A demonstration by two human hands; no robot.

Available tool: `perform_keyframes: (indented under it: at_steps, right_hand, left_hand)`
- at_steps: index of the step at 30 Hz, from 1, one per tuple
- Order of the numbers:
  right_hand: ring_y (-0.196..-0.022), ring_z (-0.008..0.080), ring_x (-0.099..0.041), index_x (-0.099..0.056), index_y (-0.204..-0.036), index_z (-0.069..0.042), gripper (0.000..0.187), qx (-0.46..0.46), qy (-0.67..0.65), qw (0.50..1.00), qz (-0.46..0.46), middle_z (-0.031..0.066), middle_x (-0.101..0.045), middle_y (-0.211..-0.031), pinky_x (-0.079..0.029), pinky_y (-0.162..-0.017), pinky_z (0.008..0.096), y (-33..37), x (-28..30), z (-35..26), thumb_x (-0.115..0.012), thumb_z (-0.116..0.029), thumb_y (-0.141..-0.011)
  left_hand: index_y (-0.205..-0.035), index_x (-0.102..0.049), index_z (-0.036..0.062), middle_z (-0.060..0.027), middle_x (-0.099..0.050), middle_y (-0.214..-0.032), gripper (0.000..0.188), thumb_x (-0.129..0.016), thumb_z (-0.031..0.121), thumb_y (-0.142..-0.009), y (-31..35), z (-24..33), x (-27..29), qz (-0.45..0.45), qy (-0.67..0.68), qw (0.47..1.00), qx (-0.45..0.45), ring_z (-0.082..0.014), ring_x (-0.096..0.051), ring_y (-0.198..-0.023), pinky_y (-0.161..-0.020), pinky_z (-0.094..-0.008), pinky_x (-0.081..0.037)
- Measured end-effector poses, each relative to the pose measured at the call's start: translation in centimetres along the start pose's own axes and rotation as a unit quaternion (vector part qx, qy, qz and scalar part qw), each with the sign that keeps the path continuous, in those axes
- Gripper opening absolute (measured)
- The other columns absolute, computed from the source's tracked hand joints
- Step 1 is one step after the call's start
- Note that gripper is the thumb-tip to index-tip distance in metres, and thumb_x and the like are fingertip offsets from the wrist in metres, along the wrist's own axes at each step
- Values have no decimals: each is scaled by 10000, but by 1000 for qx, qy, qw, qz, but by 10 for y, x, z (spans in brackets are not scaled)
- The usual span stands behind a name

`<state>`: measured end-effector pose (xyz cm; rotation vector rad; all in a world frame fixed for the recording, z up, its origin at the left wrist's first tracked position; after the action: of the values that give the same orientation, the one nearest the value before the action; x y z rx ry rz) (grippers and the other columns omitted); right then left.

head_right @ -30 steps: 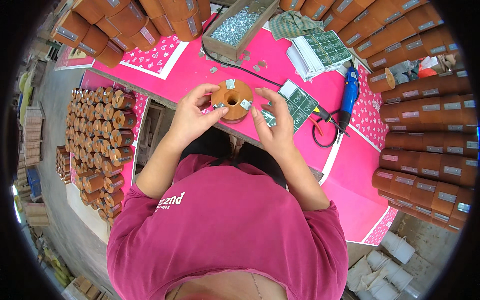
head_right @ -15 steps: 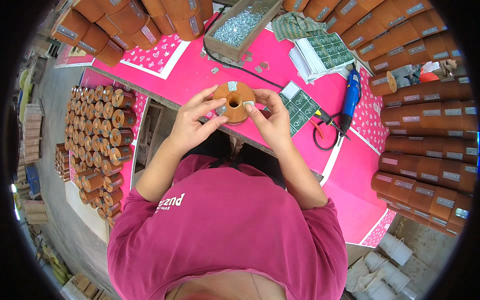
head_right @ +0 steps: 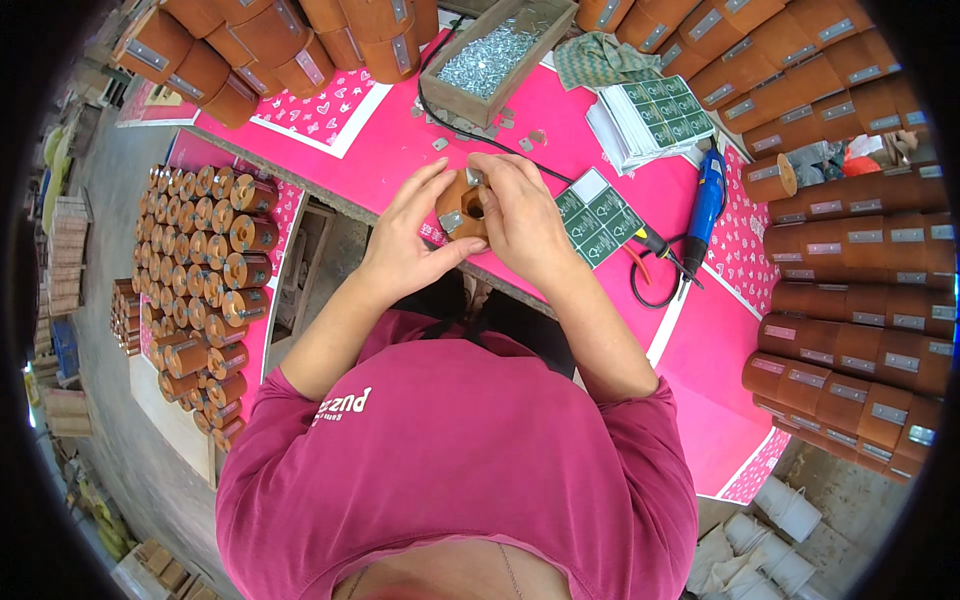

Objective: Assembling small wooden or bamboo furniture components by applying labels and using a screwdriver.

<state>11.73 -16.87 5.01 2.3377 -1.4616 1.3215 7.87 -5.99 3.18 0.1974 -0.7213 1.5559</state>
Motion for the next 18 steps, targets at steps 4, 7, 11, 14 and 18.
perform_keyframes:
  at_steps: [4,7,11,14,18]
  right_hand:
    - [-1080,300,-553,-486,-1196,-6,324,-54,-46,997,22,163,-579,-1148,-455,-898,371,5,2,20,-486,12,-873]
    - [-1088,250,-585,-448,-1238,-13,324,-96,-99,990,25,148,-583,-1192,-468,-899,330,11,0,32,-449,10,-915]
    - [-1074,307,-602,-436,-1220,-3,318,-122,-175,975,62,185,-613,-1143,-484,-894,361,16,0,42,-453,5,-902]
    - [-1085,301,-596,-434,-1220,-1,319,-122,-183,974,53,181,-611,-1149,-477,-907,362,16,-2,43,-450,3,-901]
    - [-1097,299,-589,-433,-1218,4,314,-117,-182,975,50,184,-605,-1159,-470,-918,362,15,-2,41,-446,-1,-905]
  left_hand:
    - [-1288,-466,9,-181,-431,-1350,808,-792,387,-653,-8,-1,-13,-59,-49,997,2,-320,-484,-1208,-981,-390,-419]
    - [-1301,-450,16,-176,-434,-1342,827,-793,390,-649,-11,-1,-19,-82,-37,996,3,-319,-478,-1212,-981,-393,-420]
    - [-1318,-427,37,-175,-464,-1286,873,-835,333,-606,-14,2,-22,-91,-3,996,-15,-326,-494,-1183,-970,-392,-431]
    - [-1324,-413,48,-168,-472,-1248,902,-856,292,-578,-13,-2,-28,-91,20,996,-11,-323,-511,-1150,-959,-387,-443]
    - [-1322,-414,52,-160,-469,-1236,893,-855,282,-580,-12,-2,-26,-76,19,997,-11,-316,-518,-1138,-951,-385,-450]
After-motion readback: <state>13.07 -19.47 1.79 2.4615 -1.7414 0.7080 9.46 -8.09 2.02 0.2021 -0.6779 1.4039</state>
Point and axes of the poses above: each hand's wrist, its own y-axis away from the middle knuckle, its own x-axis out of the back of the hand, z = x × y, the point moved 10 cm from there along -y, towards the middle knuckle
